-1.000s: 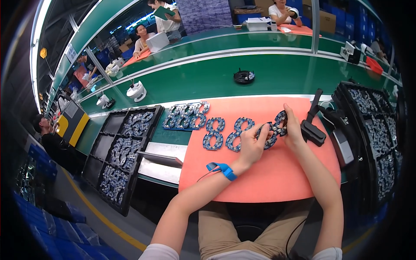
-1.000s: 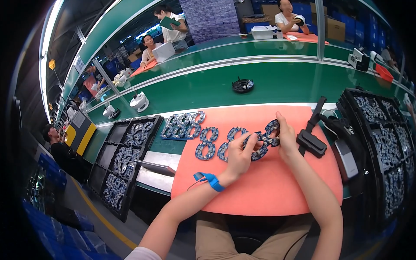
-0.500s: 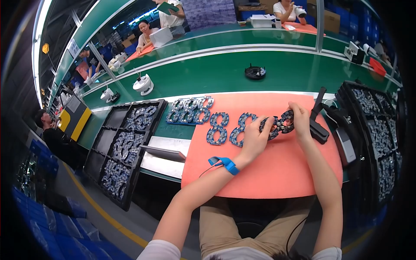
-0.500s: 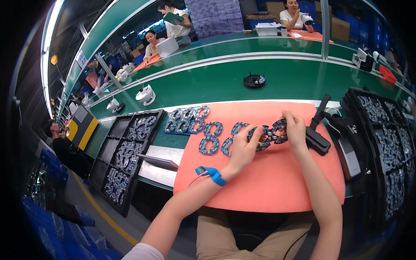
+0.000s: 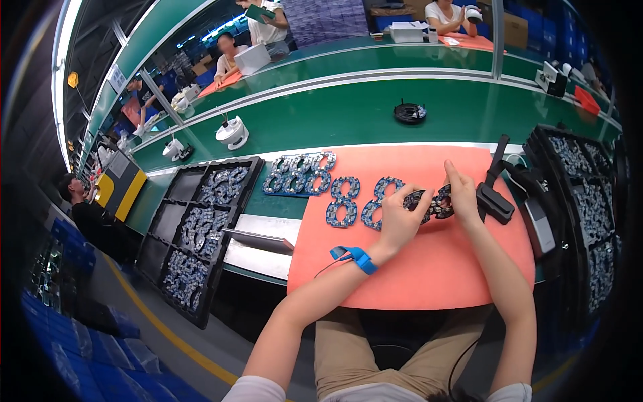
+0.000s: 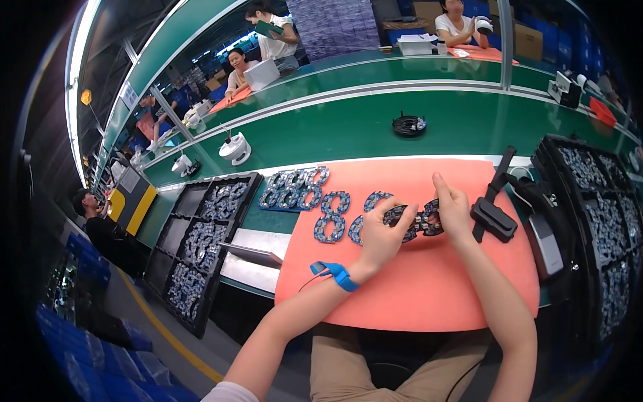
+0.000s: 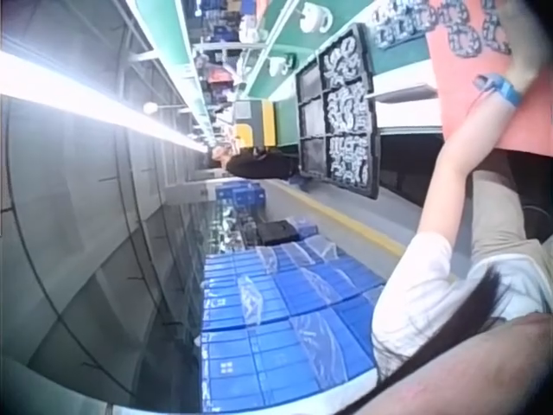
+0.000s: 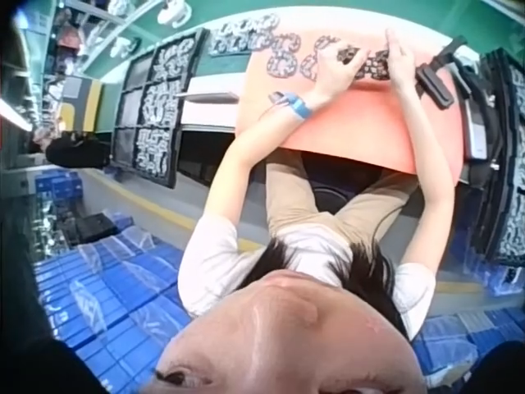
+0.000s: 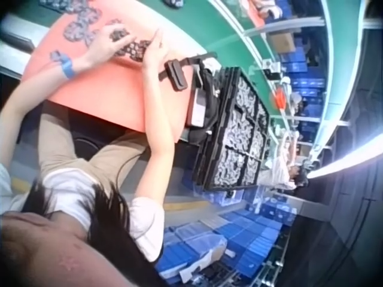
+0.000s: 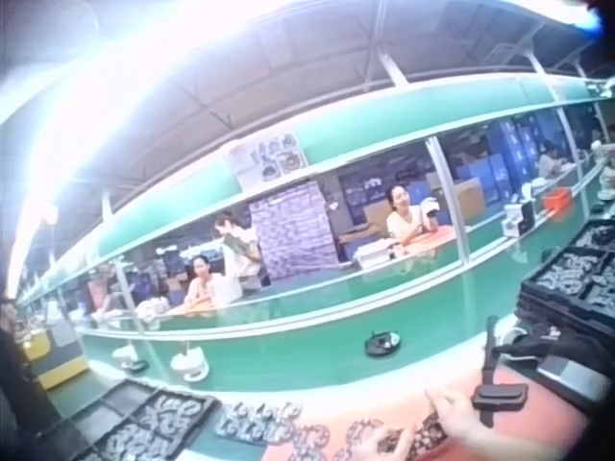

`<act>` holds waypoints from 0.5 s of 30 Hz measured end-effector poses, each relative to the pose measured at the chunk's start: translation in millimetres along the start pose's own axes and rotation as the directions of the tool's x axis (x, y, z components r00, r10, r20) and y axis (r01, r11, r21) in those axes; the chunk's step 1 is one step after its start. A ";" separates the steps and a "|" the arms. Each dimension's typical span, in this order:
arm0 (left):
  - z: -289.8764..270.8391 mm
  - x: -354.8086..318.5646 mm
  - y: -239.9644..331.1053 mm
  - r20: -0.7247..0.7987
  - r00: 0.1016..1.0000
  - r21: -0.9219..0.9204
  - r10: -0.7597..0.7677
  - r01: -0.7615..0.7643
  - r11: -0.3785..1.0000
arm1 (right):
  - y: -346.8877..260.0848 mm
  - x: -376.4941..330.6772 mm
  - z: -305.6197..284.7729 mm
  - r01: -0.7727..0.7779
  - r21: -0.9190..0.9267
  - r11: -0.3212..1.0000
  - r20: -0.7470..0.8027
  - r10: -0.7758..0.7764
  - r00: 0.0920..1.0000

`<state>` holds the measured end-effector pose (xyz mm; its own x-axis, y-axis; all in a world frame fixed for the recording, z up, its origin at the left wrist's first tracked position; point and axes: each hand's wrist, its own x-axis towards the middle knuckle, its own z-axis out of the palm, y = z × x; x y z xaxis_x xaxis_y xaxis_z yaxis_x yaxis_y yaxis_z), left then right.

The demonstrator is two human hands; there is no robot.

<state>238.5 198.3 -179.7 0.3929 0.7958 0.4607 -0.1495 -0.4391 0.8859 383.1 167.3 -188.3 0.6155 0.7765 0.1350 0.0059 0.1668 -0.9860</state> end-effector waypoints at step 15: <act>0.9 -4.5 -1.7 0.132 0.991 -0.162 -0.030 0.051 0.985 | -7.3 -9.4 10.2 -0.265 0.279 0.923 0.270 0.190 0.944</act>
<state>237.7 195.1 -183.3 0.5136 0.7465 0.4231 -0.2742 -0.3244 0.9053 369.3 165.0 -181.4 0.3690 0.9288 -0.0330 -0.3776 0.1174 -0.9185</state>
